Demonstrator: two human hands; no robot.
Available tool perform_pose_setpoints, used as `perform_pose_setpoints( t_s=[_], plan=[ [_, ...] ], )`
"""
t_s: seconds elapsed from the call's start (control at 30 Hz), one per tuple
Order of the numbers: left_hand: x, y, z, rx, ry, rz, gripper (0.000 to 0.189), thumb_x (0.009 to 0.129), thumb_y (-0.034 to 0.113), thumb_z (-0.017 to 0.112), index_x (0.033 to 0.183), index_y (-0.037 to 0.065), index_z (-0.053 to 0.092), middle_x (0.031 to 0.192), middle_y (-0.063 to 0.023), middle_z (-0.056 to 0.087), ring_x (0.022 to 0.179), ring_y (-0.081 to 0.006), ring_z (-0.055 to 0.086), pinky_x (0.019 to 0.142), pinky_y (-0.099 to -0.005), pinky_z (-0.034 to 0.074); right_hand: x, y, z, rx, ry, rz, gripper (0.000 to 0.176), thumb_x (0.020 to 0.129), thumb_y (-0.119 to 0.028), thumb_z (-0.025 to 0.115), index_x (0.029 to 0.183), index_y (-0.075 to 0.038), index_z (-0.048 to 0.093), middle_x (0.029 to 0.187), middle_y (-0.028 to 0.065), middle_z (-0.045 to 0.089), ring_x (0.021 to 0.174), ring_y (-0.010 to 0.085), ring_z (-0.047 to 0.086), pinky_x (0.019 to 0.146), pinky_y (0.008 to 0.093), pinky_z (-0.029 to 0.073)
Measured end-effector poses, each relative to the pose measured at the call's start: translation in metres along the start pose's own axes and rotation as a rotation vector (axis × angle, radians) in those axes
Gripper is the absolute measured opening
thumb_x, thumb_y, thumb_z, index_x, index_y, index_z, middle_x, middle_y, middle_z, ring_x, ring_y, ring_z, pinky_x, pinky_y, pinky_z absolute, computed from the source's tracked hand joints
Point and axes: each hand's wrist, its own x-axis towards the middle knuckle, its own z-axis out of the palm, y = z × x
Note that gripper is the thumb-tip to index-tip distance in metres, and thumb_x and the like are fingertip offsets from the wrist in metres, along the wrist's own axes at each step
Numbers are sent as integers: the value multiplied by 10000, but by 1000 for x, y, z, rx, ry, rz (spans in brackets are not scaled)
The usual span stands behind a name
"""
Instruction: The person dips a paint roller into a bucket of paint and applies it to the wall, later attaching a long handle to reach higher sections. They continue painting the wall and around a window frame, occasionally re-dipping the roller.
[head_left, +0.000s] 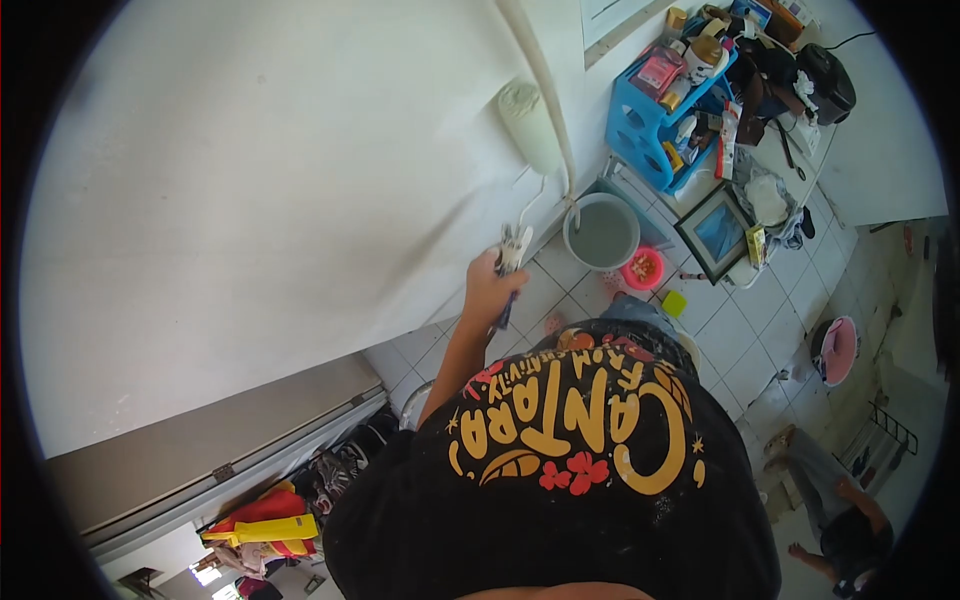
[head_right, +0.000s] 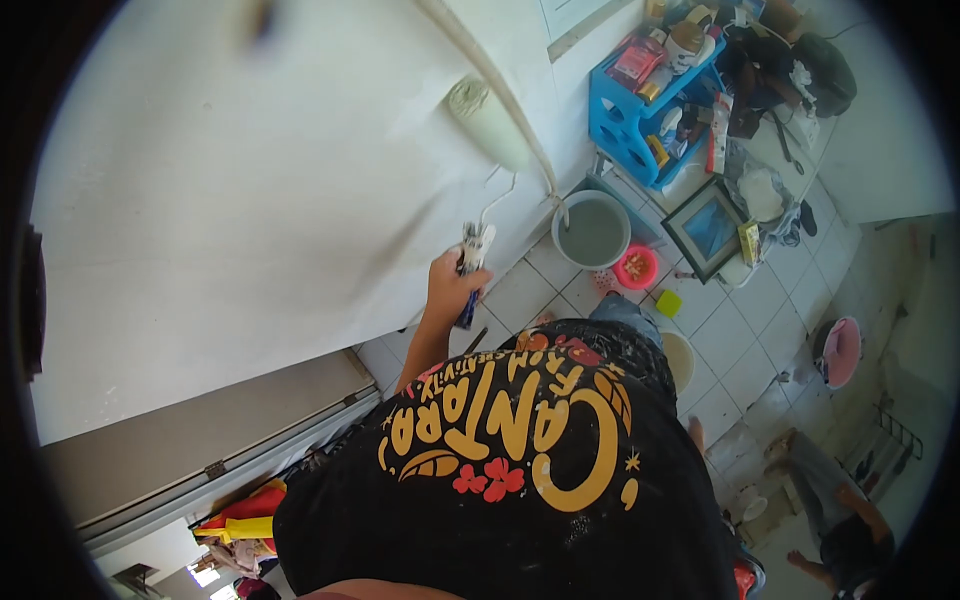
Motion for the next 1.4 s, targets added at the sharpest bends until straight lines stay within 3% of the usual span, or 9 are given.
perform_pose_setpoints(
  t_s=[0.27, 0.4, 0.5, 0.57, 0.7, 0.77, 0.9, 1.2, 1.4],
  plan=[
    [-32, -10, -4, -6, 62, -28, 234, 710, 57, 725, 871, -29, 579, 622, -46, 578, 481, -115, 536, 442, -264, 429, -3, -67, 72, -236, -245, -107, 510, 858, -256, 635, 1314, -65, 511, 940, 120, 636, 825, 217, 642, 624, 303, 521],
    [-84, -25, -25, 7, 193, -115, 258, 685, 86, 726, 860, -49, 593, 605, -67, 590, 472, -131, 543, 440, -273, 422, 60, -142, 139, -515, -203, -902, 491, 880, -328, 594, 1270, -31, 583, 967, 123, 663, 777, 187, 617, 647, 317, 497],
    [-114, -38, -32, 161, 342, -97, 250, 669, 114, 727, 812, -52, 606, 609, -78, 605, 485, -137, 553, 460, -287, 434, -83, -289, 213, -462, -369, -1068, 549, 898, -415, 599, 1278, -18, 570, 1197, 206, 618, 1142, 309, 583, 981, 383, 430],
    [-124, -51, -39, 195, 384, -70, 245, 666, 126, 725, 790, -52, 611, 614, -82, 612, 497, -141, 560, 474, -295, 440, -128, -349, 265, -272, -483, -1211, 630, 859, -364, 691, 1331, 10, 506, 1251, 211, 590, 1157, 304, 587, 981, 361, 449],
    [-144, -44, -28, 278, 459, -127, 248, 677, 153, 715, 778, -55, 626, 632, -89, 628, 531, -150, 574, 506, -312, 451, -182, -418, 341, -222, -312, -1432, 586, 822, -304, 726, 1288, -9, 531, 1194, 171, 619, 1021, 265, 645, 867, 365, 504],
    [-150, -47, -24, 324, 508, -124, 266, 691, 170, 722, 803, -54, 632, 651, -93, 634, 540, -145, 561, 512, -308, 446, -203, -434, 362, -272, -74, -1455, 499, 785, -293, 743, 1175, -23, 585, 1089, 135, 665, 914, 254, 667, 797, 367, 522],
    [-160, -63, -18, 433, 544, -71, 296, 703, 199, 749, 829, -45, 640, 669, -97, 643, 548, -139, 543, 533, -312, 454, -213, -428, 375, -184, -245, -1501, 364, 765, -281, 746, 1043, -68, 649, 924, 117, 698, 811, 253, 680, 746, 358, 531],
    [-158, -31, -6, 482, 664, -30, 306, 706, 171, 737, 900, -53, 662, 637, -100, 640, 544, -152, 586, 530, -314, 468, -214, -401, 375, -128, -474, -1590, 285, 848, -248, 719, 1022, -30, 663, 938, 106, 630, 807, 237, 603, 710, 340, 502],
    [-136, 2, -1, 178, 568, -112, 174, 704, 94, 678, 761, -41, 584, 581, -70, 603, 487, -120, 553, 460, -277, 431, -204, -380, 329, -91, -401, -1629, 218, 830, -161, 709, 985, -23, 641, 914, 103, 617, 790, 233, 609, 725, 345, 507]
  ],
)
